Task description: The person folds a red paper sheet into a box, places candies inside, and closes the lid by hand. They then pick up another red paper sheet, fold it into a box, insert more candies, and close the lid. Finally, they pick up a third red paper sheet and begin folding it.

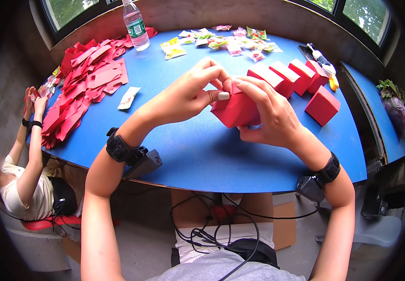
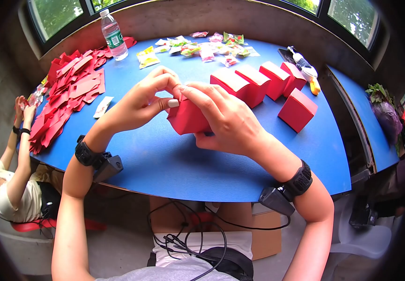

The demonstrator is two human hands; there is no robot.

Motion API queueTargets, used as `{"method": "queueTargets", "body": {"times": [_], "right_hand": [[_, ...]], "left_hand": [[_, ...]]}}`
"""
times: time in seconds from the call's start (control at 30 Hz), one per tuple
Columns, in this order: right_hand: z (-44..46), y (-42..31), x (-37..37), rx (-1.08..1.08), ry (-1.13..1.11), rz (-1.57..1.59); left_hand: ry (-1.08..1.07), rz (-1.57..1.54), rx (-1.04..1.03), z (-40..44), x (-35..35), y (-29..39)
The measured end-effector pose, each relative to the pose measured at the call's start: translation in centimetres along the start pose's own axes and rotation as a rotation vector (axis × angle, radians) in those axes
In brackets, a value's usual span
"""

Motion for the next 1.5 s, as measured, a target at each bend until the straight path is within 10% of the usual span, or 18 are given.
{"method": "queueTargets", "body": {"times": [0.43, 0.57, 0.77, 0.83, 1.03, 1.1, 1.37, 1.5], "right_hand": [[0.3, -0.3, 0.7, 0.013, 0.141, 0.032], [0.2, 1.1, 0.3, -0.778, 0.497, 0.967], [0.0, -0.1, -0.6, -0.938, 0.39, 1.604], [-0.1, -0.1, -0.9, -1.148, 0.415, 1.365], [-1.3, 1.0, -1.4, -0.906, -0.04, 1.223], [-1.9, 1.8, -1.4, -1.009, -0.002, 0.878], [0.5, -0.1, 1.1, -0.245, -0.177, 0.002], [0.5, 0.2, 1.3, -0.343, -0.048, 0.038]], "left_hand": [[0.012, -0.341, 0.194, 0.4, 0.3, -0.8], [-0.102, -0.263, -0.15, 0.4, 1.4, -0.5], [0.023, 0.384, -0.205, -0.6, -0.1, 2.0], [0.134, 0.433, -0.274, -0.4, 0.3, 1.8], [0.213, 0.493, -0.197, 0.1, 0.7, 0.0], [0.139, 0.203, 0.139, 0.3, 0.6, -1.8], [-0.168, 0.033, 0.38, 1.0, -1.0, -6.8], [-0.209, 0.017, 0.385, 0.9, -0.8, -6.3]]}}
Point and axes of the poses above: each hand's wrist, its own z-axis towards the middle knuckle, its own x-axis out of the back of the hand, y = z × x, the point moved 3 cm from there along z, towards the middle knuckle, and after that the axes turned 14 degrees about x, right-handed, at the moved point
